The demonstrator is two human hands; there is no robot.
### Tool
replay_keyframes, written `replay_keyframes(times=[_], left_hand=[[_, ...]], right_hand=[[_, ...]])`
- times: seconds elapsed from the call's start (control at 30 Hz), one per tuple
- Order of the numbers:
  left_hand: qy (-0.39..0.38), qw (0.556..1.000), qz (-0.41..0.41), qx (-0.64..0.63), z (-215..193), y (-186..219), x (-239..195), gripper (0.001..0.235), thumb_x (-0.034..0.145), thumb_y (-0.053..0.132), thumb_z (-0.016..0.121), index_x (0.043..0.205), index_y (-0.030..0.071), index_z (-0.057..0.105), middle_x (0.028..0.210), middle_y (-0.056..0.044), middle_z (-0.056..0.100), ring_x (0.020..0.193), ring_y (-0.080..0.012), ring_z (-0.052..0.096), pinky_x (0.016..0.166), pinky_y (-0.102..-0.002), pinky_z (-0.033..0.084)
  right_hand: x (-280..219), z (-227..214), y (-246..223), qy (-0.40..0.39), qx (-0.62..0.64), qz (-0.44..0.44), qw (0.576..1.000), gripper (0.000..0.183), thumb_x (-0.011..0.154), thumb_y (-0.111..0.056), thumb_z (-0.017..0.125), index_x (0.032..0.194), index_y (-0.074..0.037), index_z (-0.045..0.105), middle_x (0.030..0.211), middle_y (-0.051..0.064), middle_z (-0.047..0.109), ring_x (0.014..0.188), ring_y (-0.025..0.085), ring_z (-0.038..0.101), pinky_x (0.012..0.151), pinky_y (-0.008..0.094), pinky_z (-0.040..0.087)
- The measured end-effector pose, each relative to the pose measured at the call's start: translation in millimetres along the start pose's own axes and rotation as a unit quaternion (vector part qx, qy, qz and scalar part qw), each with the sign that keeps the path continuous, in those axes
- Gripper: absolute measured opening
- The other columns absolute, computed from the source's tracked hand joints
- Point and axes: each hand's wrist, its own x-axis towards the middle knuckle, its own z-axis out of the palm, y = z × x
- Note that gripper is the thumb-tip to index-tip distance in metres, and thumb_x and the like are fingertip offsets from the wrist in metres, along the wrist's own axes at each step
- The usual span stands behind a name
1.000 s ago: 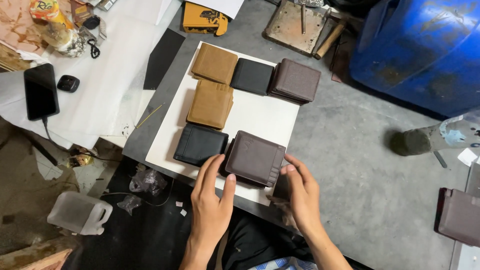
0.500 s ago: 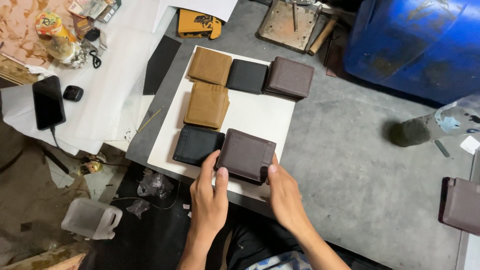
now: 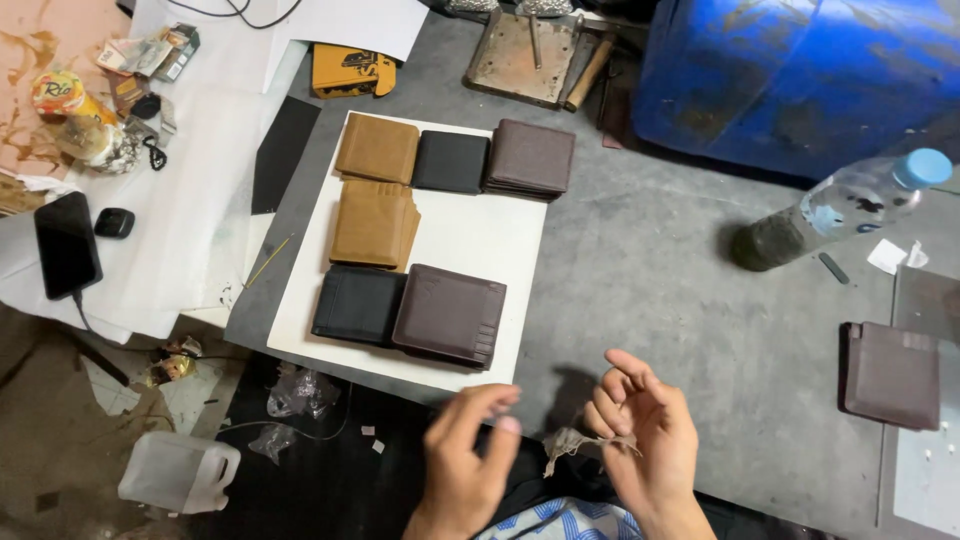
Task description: Inspecting and cleaning leather wallets with a cloth before stacking them on a workbench
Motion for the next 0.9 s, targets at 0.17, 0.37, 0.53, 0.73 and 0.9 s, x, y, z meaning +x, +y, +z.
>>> replay_keyframes(times=[0.17,0.37,0.53,0.73,0.9], left_hand=[[-0.275,0.952,-0.128,-0.031,56.8,6.4,-22.0,0.04,0.09,0.024,0.064,0.126,0.007,0.064,0.116,-0.008,0.067,0.103,-0.0223,0.062,0.09,-0.037,0.049],[-0.207,0.951,-0.226,-0.039,98.4,4.5,-20.7,0.029,0.083,0.016,0.068,0.11,0.015,0.079,0.091,0.003,0.077,0.082,-0.0113,0.061,0.074,-0.028,0.051],[-0.242,0.931,-0.253,-0.101,136.4,42.0,-3.3,0.035,0.083,0.005,0.06,0.113,0.015,0.077,0.11,0.0,0.085,0.104,-0.0109,0.079,0.091,-0.024,0.059],[-0.451,0.884,-0.064,-0.102,192.4,65.4,-11.6,0.067,0.085,0.011,0.061,0.149,-0.001,0.046,0.164,-0.011,0.04,0.158,-0.0259,0.018,0.123,-0.041,0.028],[-0.33,0.92,-0.173,-0.119,227.2,49.1,-13.8,0.047,0.087,0.015,0.064,0.134,0.014,0.067,0.136,-0.003,0.074,0.128,-0.0142,0.068,0.105,-0.032,0.05]], right_hand=[[-24.4,-3.7,-22.5,-0.018,0.102,-0.033,0.994,0.038,0.093,-0.025,0.057,0.115,0.004,0.068,0.078,0.006,0.043,0.053,0.014,0.028,0.05,0.03,0.026],[-37.3,-59.4,-37.3,0.037,-0.169,-0.151,0.973,0.029,0.093,-0.013,0.062,0.117,0.001,0.071,0.095,0.008,0.059,0.079,0.016,0.049,0.075,0.03,0.038],[-57.1,-70.7,-63.7,0.085,-0.383,-0.012,0.92,0.067,0.086,-0.031,0.064,0.149,-0.013,0.053,0.151,0.009,0.064,0.142,0.017,0.056,0.117,0.033,0.042],[-58.9,-86.4,-114.8,0.273,-0.146,-0.001,0.951,0.054,0.088,-0.005,0.063,0.141,0.001,0.064,0.142,0.018,0.068,0.124,0.024,0.064,0.105,0.034,0.048],[-36.1,-142.2,-178.2,0.344,-0.251,-0.185,0.886,0.025,0.093,-0.006,0.043,0.101,-0.005,0.066,0.041,0.018,0.047,0.022,0.025,0.038,0.018,0.037,0.026]])
